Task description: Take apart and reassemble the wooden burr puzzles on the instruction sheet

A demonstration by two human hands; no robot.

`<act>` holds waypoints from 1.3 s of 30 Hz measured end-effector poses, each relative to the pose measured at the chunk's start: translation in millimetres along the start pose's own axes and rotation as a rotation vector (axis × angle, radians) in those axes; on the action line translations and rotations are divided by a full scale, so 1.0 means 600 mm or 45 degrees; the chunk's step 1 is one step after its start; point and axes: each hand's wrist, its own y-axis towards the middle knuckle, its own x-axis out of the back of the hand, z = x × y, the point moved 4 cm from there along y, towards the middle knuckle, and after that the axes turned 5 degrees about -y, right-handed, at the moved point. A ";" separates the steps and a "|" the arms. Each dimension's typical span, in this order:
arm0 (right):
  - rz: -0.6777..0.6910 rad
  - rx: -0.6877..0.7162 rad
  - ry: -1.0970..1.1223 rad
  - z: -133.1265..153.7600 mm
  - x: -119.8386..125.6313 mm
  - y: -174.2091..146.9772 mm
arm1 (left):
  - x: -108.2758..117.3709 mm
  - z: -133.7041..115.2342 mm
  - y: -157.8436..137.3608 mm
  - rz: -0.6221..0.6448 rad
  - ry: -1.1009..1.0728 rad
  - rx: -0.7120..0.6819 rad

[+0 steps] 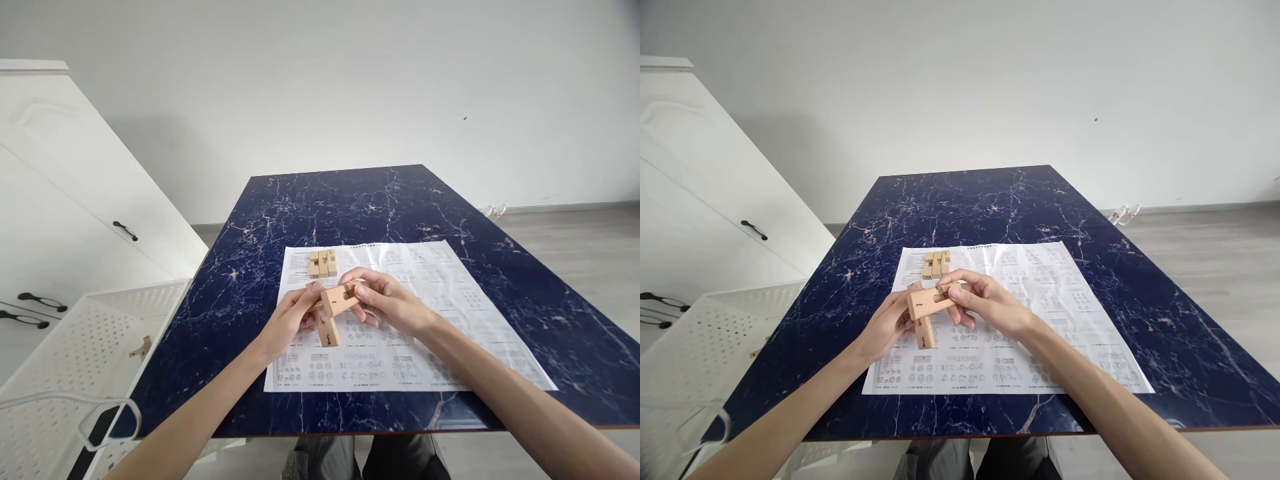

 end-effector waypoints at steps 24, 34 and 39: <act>0.095 -0.062 -0.123 -0.017 -0.031 0.006 | -0.016 0.002 -0.006 -0.013 -0.163 0.104; 0.017 -0.132 -0.009 -0.010 -0.027 0.003 | -0.009 -0.020 -0.003 -0.086 -0.025 -0.138; 0.013 -0.149 -0.022 -0.013 -0.026 0.006 | -0.005 -0.018 -0.002 -0.077 -0.087 -0.117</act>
